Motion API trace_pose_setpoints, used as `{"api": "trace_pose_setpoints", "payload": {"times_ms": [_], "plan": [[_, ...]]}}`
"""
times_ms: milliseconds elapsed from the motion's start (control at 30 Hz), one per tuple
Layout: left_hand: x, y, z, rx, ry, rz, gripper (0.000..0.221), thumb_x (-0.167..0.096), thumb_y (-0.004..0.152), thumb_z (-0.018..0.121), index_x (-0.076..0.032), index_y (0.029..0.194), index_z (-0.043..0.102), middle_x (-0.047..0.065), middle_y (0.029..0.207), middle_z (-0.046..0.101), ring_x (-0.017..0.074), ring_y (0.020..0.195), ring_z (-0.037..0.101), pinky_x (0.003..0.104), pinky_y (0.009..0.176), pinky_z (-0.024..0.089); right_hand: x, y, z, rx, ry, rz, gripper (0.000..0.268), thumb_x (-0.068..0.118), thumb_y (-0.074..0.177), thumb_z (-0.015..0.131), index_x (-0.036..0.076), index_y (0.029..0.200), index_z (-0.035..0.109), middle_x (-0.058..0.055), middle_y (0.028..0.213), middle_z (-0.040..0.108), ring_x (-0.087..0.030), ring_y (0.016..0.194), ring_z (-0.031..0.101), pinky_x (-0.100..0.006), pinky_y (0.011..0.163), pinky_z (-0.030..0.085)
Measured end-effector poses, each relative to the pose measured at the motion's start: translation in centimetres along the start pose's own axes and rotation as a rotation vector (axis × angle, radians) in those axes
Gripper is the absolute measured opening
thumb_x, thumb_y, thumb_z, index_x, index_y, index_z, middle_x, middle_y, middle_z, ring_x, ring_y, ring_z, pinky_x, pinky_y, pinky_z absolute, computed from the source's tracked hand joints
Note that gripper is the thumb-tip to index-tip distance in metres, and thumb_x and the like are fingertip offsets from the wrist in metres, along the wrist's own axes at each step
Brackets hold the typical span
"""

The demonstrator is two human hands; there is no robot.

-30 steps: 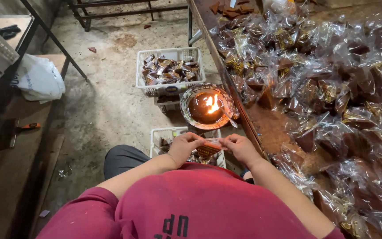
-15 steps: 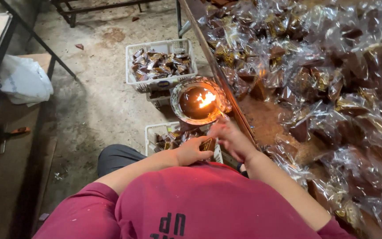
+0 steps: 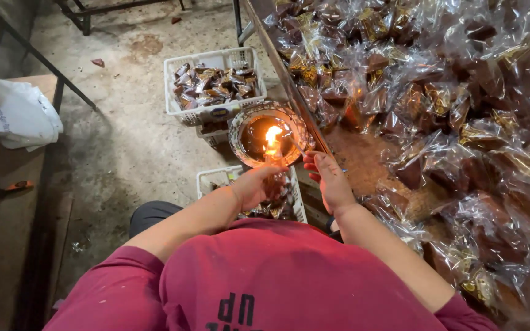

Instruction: Sealing small plastic bags containing food items by holding the edges over a candle flame and then placing them into a storage crate.

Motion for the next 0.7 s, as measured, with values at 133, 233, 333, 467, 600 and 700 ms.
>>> {"api": "trace_pose_setpoints", "payload": {"times_ms": [133, 233, 333, 467, 600, 700], "plan": [[1.3, 1.2, -1.6, -0.055, -0.121, -0.128, 0.032, -0.037, 0.091, 0.07, -0.009, 0.108, 0.069, 0.007, 0.089, 0.074, 0.0204, 0.075, 0.074, 0.036, 0.07, 0.062, -0.7, 0.4, 0.0, 0.027, -0.048, 0.019, 0.038, 0.047, 0.108, 0.05, 0.019, 0.127, 0.067, -0.001, 0.117, 0.071, -0.015, 0.11, 0.064, -0.031, 0.094, 0.045], [2.1, 0.0, -1.4, -0.044, -0.114, -0.136, 0.034, -0.038, 0.091, 0.07, -0.012, 0.114, 0.068, 0.008, 0.089, 0.074, 0.0229, 0.075, 0.073, 0.038, 0.069, 0.062, -1.0, 0.3, 0.4, 0.033, -0.138, 0.062, 0.031, 0.042, 0.106, 0.057, 0.02, 0.125, 0.068, 0.001, 0.111, 0.073, -0.012, 0.104, 0.064, -0.028, 0.09, 0.045], [1.5, -1.7, 0.7, -0.008, -0.048, -0.037, 0.032, -0.031, 0.093, 0.071, -0.011, 0.117, 0.066, 0.015, 0.093, 0.072, 0.0303, 0.077, 0.073, 0.042, 0.068, 0.062, -1.5, -0.4, 1.6, 0.081, -0.062, 0.174, 0.037, 0.041, 0.105, 0.057, 0.017, 0.132, 0.067, -0.002, 0.111, 0.073, -0.016, 0.101, 0.066, -0.029, 0.088, 0.049], [1.6, -2.9, 2.6, 0.101, 0.158, 0.084, 0.037, -0.019, 0.089, 0.079, -0.006, 0.121, 0.065, 0.018, 0.101, 0.072, 0.0323, 0.084, 0.073, 0.046, 0.076, 0.063, 2.2, -4.2, 4.7, 0.129, -0.014, 0.278, 0.046, 0.034, 0.093, 0.074, 0.009, 0.13, 0.067, -0.002, 0.108, 0.073, -0.012, 0.091, 0.064, -0.025, 0.083, 0.048], [0.8, -2.6, -0.3, 0.06, 0.324, 0.249, 0.045, -0.007, 0.079, 0.086, 0.0, 0.12, 0.068, 0.016, 0.103, 0.073, 0.0235, 0.09, 0.07, 0.037, 0.08, 0.062, -2.1, -1.3, 2.3, 0.08, 0.007, 0.267, 0.019, 0.021, 0.095, 0.076, 0.007, 0.107, 0.073, -0.006, 0.09, 0.075, -0.016, 0.08, 0.07, -0.027, 0.076, 0.055], [-0.7, -2.8, -2.6, -0.049, 0.229, 0.338, 0.058, -0.001, 0.073, 0.089, -0.004, 0.126, 0.065, 0.015, 0.101, 0.073, 0.0222, 0.087, 0.071, 0.033, 0.076, 0.063, -3.1, -1.5, 3.1, 0.171, -0.008, 0.268, 0.013, 0.019, 0.093, 0.077, 0.007, 0.096, 0.073, -0.004, 0.083, 0.073, -0.014, 0.078, 0.069, -0.027, 0.077, 0.055]]}}
Point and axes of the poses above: each hand's wrist, its own y-axis towards the middle knuckle, its own z-axis out of the palm, x = y × z, the point moved 10 cm from there along y, towards the middle knuckle
